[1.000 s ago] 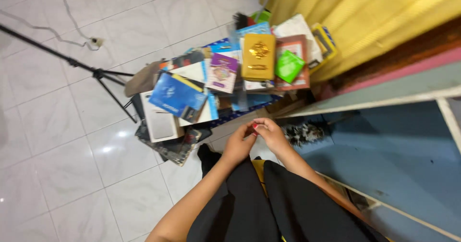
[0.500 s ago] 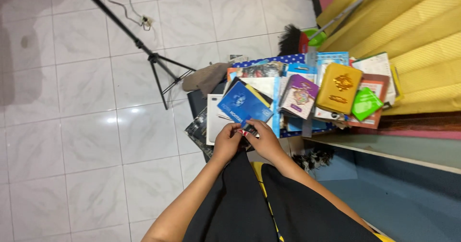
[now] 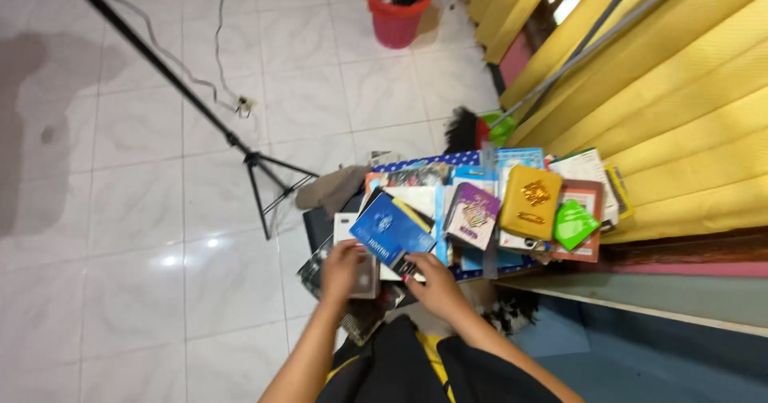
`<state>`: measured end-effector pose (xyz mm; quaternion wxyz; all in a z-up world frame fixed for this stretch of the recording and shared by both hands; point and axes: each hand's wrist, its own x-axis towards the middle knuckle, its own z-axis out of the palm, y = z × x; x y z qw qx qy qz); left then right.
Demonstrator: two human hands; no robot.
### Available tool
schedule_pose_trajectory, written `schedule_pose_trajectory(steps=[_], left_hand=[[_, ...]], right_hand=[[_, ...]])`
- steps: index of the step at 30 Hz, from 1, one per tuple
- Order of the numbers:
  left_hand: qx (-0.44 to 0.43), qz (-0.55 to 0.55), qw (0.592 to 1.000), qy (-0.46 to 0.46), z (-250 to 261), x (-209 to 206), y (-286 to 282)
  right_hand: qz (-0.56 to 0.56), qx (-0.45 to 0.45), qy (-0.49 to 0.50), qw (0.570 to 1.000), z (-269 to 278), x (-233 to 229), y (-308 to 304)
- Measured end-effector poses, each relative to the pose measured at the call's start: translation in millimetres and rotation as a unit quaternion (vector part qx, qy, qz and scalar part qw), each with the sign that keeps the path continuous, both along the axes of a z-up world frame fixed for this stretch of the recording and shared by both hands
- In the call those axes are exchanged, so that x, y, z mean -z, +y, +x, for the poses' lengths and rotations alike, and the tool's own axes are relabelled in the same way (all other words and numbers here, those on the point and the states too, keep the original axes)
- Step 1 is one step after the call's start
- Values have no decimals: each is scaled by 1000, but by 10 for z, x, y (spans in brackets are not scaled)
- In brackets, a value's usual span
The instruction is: Dusting various boxes and electronic items with a feather duster and a cloth before placing them on a shelf.
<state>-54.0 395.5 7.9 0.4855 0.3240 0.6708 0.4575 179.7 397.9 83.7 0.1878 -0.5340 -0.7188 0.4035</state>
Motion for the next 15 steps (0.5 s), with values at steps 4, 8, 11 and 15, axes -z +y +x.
schedule_pose_trajectory(steps=[4,8,11,15], left_hand=[[-90,20,996,-6,-516,351,309],[-73,-25,996,37,-655,255,726],[-29,-50,992,113,-737,478,1053],[1,-35,982,185,-772,791,1372]], right_hand=[[18,13,-57,998,-131,-105,-30],[66,-21,-106,992,-391,-179,95],[75,-29,-139,987,-619,-156,238],[83,-26,-194,977,-781,-114,282]])
